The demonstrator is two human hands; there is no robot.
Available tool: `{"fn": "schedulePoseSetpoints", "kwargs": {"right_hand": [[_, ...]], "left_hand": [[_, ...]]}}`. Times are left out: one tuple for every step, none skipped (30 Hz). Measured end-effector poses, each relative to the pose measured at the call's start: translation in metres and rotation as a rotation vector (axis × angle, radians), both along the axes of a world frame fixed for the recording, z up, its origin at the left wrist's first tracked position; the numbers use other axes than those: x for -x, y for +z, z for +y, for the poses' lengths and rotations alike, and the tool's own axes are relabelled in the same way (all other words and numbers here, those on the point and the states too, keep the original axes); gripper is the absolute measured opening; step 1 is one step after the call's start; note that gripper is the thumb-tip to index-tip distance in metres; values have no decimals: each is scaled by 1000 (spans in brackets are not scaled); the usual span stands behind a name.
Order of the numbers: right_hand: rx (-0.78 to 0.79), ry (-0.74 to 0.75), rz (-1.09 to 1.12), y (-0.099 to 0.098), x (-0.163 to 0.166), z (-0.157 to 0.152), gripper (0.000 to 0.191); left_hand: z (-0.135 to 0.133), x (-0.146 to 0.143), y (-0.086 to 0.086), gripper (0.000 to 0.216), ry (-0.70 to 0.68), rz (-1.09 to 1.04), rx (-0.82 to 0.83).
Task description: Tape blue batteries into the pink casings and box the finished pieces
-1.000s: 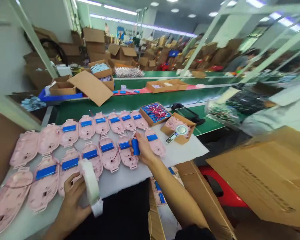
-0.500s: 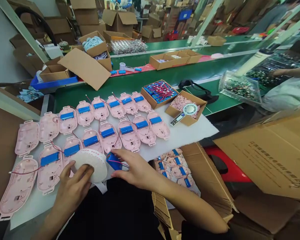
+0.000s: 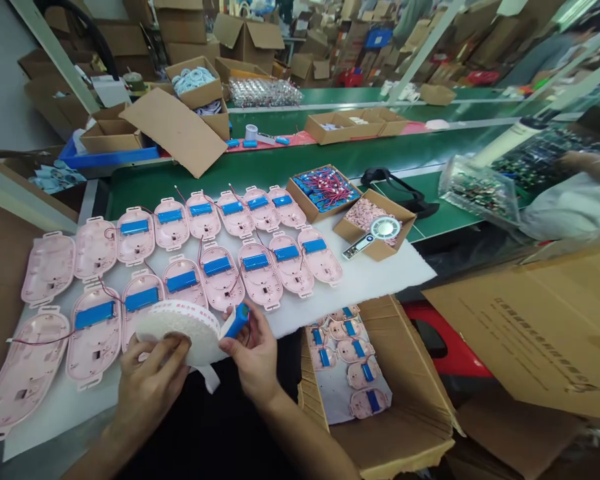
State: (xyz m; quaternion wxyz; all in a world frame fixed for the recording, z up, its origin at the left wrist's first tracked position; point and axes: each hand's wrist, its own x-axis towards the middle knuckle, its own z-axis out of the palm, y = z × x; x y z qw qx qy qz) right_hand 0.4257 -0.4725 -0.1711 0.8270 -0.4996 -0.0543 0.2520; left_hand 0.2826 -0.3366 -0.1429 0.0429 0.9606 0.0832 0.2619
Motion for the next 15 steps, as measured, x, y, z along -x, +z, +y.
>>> {"fn": "schedulePoseSetpoints", "kwargs": {"right_hand": [[-22,-15,-27,10,-15,-1,71],[-50,-58,-78,21,-36,-2,63],[-80,-131,-147,33,-60,-2,55],[-116,-225,-231,45,-84,1,51],[-134,-286,-307,55,-108,7,52],[-132,-281,-361,62,-129,16,54],[-110,-227,-398,66,-146,30,58],[-71,-123,-417,66,-158,47,60],[-24,3,-429,64,-165,67,60],[18,123,-443,59,-168,91,60],[51,228,-462,54,-167,116,60],[79,322,-486,47,-162,143,61],[109,407,-514,42,-154,171,62],[147,480,-553,38,-145,199,64],[194,549,-611,36,-134,227,64]], "left_hand": [[-6,2,-4,26,-38,3,58],[-12,5,-9,25,-80,6,130],[-17,8,-15,25,-108,-10,203],[-20,11,-21,24,-114,-44,267],[-21,14,-26,23,-93,-87,306],[-19,16,-30,19,-41,-153,319],[-15,19,-32,14,17,-227,312],[-10,20,-32,9,69,-294,293],[-4,22,-31,6,111,-350,270],[2,24,-29,5,142,-391,250],[8,26,-27,6,169,-419,240],[12,29,-25,7,188,-434,241],[16,32,-23,7,206,-442,248],[19,35,-23,7,227,-450,262],[20,39,-24,8,249,-459,278]]}}
